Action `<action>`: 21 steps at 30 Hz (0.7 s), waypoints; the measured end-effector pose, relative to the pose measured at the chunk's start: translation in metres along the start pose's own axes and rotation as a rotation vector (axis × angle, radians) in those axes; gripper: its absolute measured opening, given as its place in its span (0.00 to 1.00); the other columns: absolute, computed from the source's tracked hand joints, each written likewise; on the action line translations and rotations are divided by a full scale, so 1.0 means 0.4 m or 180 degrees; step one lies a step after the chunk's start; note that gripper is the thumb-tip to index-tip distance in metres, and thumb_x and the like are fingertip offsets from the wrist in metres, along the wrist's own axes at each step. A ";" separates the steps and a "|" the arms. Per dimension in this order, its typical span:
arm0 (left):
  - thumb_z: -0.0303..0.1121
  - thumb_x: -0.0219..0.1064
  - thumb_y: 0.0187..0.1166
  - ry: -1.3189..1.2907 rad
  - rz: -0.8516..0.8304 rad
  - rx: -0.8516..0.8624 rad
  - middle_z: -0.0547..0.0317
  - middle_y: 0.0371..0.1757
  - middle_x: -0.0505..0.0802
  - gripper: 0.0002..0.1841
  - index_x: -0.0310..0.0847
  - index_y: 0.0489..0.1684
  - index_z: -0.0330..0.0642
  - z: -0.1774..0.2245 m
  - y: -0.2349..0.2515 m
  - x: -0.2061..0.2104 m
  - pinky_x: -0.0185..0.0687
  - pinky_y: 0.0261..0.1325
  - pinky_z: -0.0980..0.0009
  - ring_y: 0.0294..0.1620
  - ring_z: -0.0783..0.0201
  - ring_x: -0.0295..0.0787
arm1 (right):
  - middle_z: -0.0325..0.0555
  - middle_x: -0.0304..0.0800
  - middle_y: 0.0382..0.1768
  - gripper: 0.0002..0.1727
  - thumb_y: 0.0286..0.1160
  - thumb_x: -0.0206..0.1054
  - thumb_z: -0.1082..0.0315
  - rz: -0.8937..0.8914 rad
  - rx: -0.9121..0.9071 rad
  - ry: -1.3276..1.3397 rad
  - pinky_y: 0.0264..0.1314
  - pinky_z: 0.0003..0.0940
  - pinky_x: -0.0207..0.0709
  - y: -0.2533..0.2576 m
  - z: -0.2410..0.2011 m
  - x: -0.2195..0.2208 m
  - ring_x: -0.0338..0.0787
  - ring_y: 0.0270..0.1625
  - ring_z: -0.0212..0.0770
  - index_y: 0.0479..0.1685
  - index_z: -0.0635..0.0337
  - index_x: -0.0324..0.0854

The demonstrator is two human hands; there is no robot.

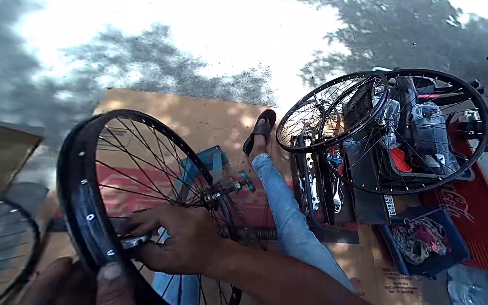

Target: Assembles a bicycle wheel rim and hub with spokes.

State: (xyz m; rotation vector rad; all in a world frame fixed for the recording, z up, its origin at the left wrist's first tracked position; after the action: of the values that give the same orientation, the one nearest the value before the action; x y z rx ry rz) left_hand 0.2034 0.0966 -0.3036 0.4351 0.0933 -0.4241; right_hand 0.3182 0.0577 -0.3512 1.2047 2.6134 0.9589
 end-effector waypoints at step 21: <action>0.22 0.57 0.81 0.0204 0.0015 -0.0070 0.43 0.72 0.84 0.33 0.45 0.80 0.11 -0.001 -0.003 -0.015 0.84 0.64 0.81 0.62 0.78 0.88 | 0.60 0.92 0.55 0.11 0.77 0.71 0.72 -0.1543 0.0264 0.0574 0.60 0.36 0.87 0.031 0.009 -0.021 0.93 0.57 0.42 0.44 0.76 0.87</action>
State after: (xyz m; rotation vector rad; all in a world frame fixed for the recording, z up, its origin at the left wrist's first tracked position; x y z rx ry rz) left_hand 0.1973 0.0980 -0.3034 0.4274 0.1588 -0.4043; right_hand 0.3332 0.0596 -0.3480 0.4639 2.9007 0.8977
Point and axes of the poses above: each hand's wrist, its own y-axis towards the middle knuckle, its own x-axis out of the palm, z = x × y, the point moved 7 cm from there along y, towards the middle knuckle
